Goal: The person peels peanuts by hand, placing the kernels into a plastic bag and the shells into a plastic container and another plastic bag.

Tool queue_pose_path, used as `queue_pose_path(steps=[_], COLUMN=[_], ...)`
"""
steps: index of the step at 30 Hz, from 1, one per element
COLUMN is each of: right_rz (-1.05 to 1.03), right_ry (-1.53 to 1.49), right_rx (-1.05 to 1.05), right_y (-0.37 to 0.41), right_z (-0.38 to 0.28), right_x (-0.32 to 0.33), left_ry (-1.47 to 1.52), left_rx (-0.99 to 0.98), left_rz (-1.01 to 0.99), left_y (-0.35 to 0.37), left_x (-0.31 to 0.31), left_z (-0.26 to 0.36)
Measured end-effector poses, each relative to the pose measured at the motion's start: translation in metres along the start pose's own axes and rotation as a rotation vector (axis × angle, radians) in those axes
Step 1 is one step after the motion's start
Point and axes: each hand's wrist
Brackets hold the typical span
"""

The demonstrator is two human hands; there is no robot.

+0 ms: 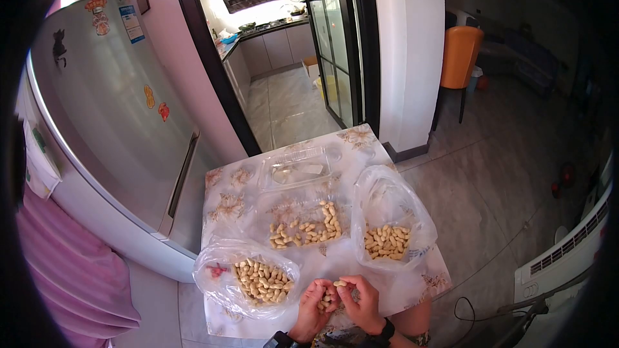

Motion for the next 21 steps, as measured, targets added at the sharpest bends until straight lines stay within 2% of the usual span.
queue_pose_path(steps=[9,21], right_rz=[-0.079,-0.066], right_ry=[0.031,0.025], right_rx=[0.009,0.034], right_y=[-0.002,-0.0014], right_z=[-0.004,-0.0076], right_x=[0.0039,0.0024], left_ry=[-0.046,-0.082], left_rx=[0.025,0.031], left_rz=[-0.033,-0.049], left_y=[-0.0001,0.0001], left_x=[0.0041,0.009], left_z=[-0.0013,-0.0026])
Point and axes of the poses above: each hand's wrist, its own y-axis away from the middle knuckle, its own x-axis out of the back of the hand, z = x × y, and after that the axes turned 11 degrees about -x, right-handed
